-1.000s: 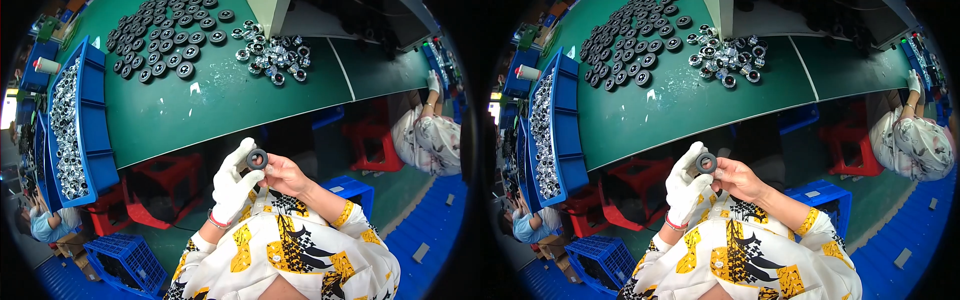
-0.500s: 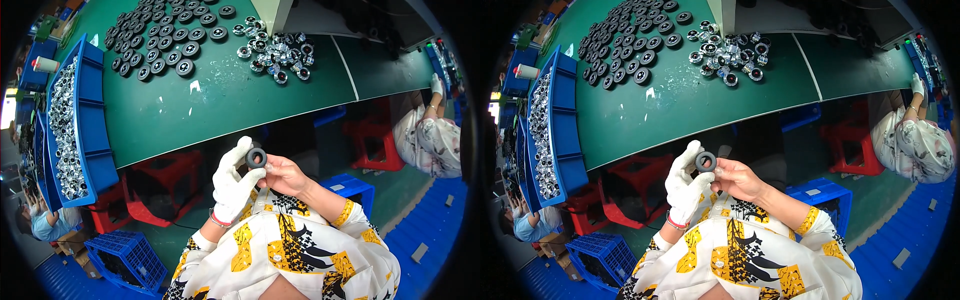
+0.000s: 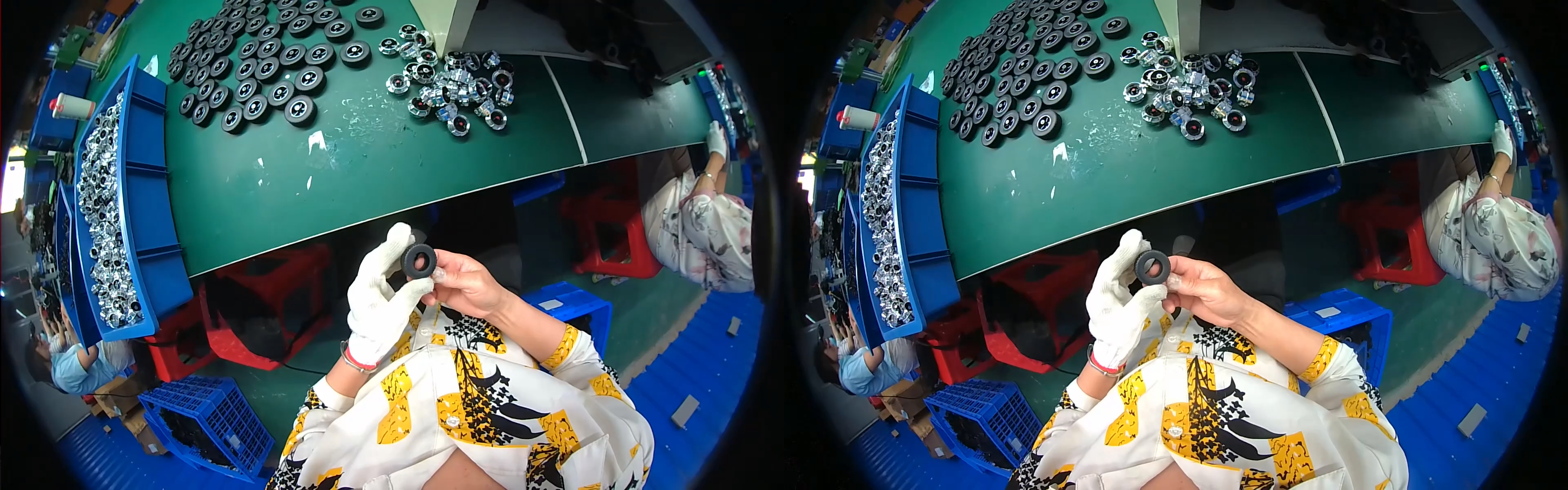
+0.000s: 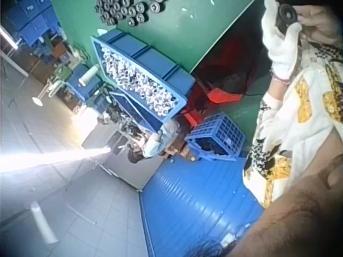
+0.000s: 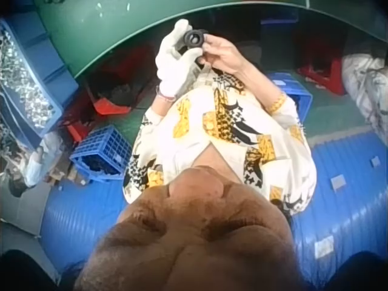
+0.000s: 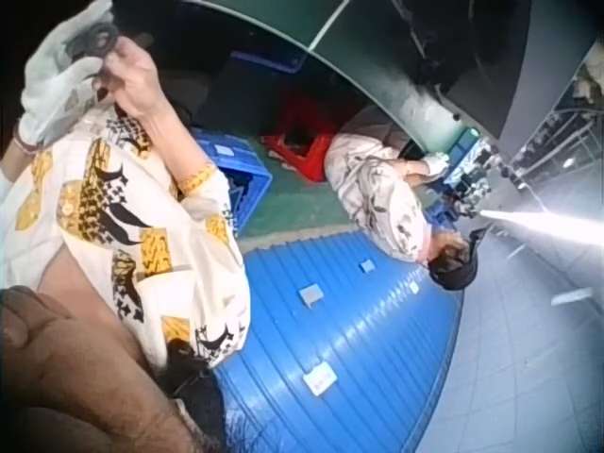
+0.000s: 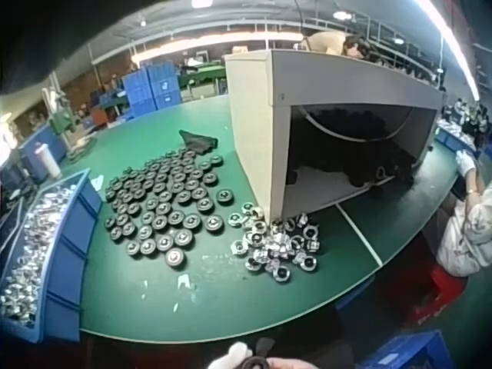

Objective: Assembling plastic wheel and gear components at a factory workbench.

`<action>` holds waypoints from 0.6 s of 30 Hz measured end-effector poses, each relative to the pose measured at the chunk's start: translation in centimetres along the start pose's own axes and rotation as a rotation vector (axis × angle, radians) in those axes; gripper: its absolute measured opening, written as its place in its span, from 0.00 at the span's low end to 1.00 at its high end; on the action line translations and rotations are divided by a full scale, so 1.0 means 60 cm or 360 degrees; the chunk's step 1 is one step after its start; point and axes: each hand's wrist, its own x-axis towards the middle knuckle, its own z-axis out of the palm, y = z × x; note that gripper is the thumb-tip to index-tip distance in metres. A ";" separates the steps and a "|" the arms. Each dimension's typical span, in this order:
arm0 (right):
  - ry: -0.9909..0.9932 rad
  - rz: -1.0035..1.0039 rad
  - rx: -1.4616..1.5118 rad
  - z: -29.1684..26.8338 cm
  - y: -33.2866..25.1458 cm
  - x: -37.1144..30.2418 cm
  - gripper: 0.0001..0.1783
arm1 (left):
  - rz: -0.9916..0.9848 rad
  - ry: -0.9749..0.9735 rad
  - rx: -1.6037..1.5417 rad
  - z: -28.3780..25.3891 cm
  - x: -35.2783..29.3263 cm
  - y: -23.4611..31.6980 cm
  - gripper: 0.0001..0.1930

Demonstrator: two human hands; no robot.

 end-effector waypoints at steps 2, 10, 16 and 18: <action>0.0011 -0.0004 -0.0023 0.001 0.000 0.000 0.16 | 0.0021 -0.0002 0.0018 -0.002 0.000 -0.005 0.33; 0.0031 -0.0048 -0.0170 -0.002 0.000 -0.003 0.14 | -0.0023 -0.0007 0.0052 -0.003 -0.003 0.001 0.32; 0.0057 -0.0086 -0.0375 0.000 -0.007 -0.005 0.14 | -0.0038 -0.0017 -0.0036 -0.006 -0.006 -0.004 0.33; 0.0070 -0.0104 -0.0464 -0.001 -0.008 -0.004 0.14 | -0.0064 -0.0020 -0.0093 -0.008 -0.007 -0.008 0.33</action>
